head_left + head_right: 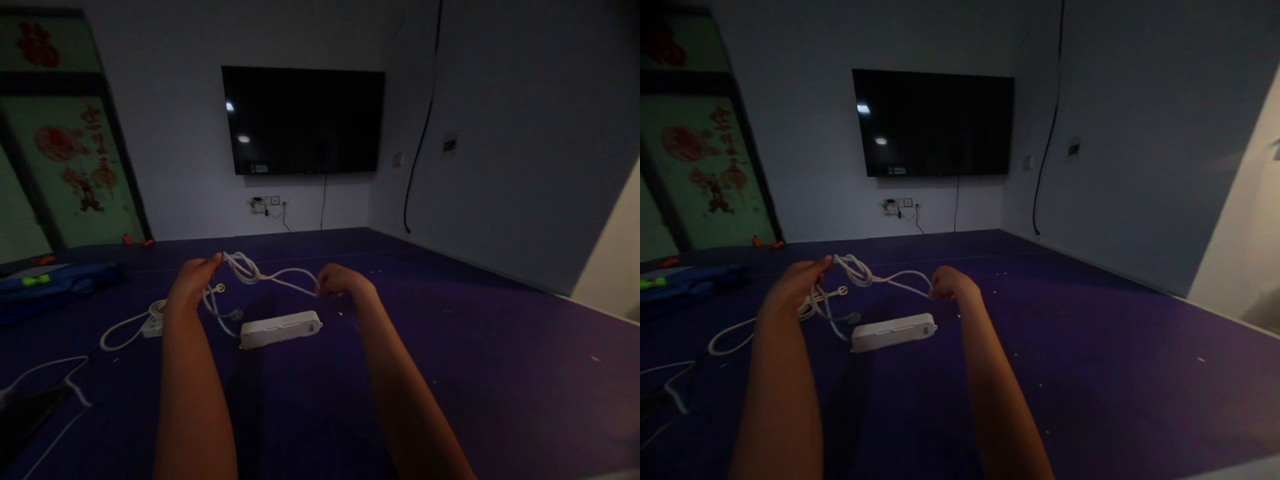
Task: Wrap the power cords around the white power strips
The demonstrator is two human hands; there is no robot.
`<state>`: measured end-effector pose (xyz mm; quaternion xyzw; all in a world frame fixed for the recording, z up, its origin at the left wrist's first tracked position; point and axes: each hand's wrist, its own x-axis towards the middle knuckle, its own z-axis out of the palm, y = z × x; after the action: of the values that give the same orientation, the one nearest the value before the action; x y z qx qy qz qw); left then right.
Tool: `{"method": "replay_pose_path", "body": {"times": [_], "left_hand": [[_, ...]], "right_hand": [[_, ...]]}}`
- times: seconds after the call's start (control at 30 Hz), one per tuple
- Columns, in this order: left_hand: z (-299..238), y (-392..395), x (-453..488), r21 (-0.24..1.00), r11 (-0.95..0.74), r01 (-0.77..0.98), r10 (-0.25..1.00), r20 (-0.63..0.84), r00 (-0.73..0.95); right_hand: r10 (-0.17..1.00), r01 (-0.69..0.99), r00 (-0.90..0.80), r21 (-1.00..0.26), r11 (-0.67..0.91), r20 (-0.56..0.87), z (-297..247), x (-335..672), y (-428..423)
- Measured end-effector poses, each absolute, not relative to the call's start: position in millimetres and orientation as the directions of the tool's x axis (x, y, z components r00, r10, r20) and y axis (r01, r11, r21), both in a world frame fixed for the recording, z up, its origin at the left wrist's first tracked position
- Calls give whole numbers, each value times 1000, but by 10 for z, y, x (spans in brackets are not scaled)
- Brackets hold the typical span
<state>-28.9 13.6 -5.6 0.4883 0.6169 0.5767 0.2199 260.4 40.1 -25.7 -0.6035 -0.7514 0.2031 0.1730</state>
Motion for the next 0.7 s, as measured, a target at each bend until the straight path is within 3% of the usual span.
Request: {"method": "replay_pose_path", "body": {"times": [0.1, 0.3, 0.53, 0.7], "left_hand": [[-44, 26, -325, 871, -33, 491, 916, 223, -334], [-82, -18, -408, 788, 53, 613, 995, 12, -102], [-50, -45, -355, 659, 43, 751, 993, -109, 39], [-14, -15, -305, 501, 7, 866, 973, -205, 111]], "right_hand": [[966, 868, -246, -461, 183, -82, -354, 2506, 435], [959, 899, -274, -373, 230, -67, -353, 2456, 456], [962, 925, -261, -307, 225, -81, -372, 2464, 491], [975, 945, -219, -259, 200, -47, -488, 2392, 603]]}}
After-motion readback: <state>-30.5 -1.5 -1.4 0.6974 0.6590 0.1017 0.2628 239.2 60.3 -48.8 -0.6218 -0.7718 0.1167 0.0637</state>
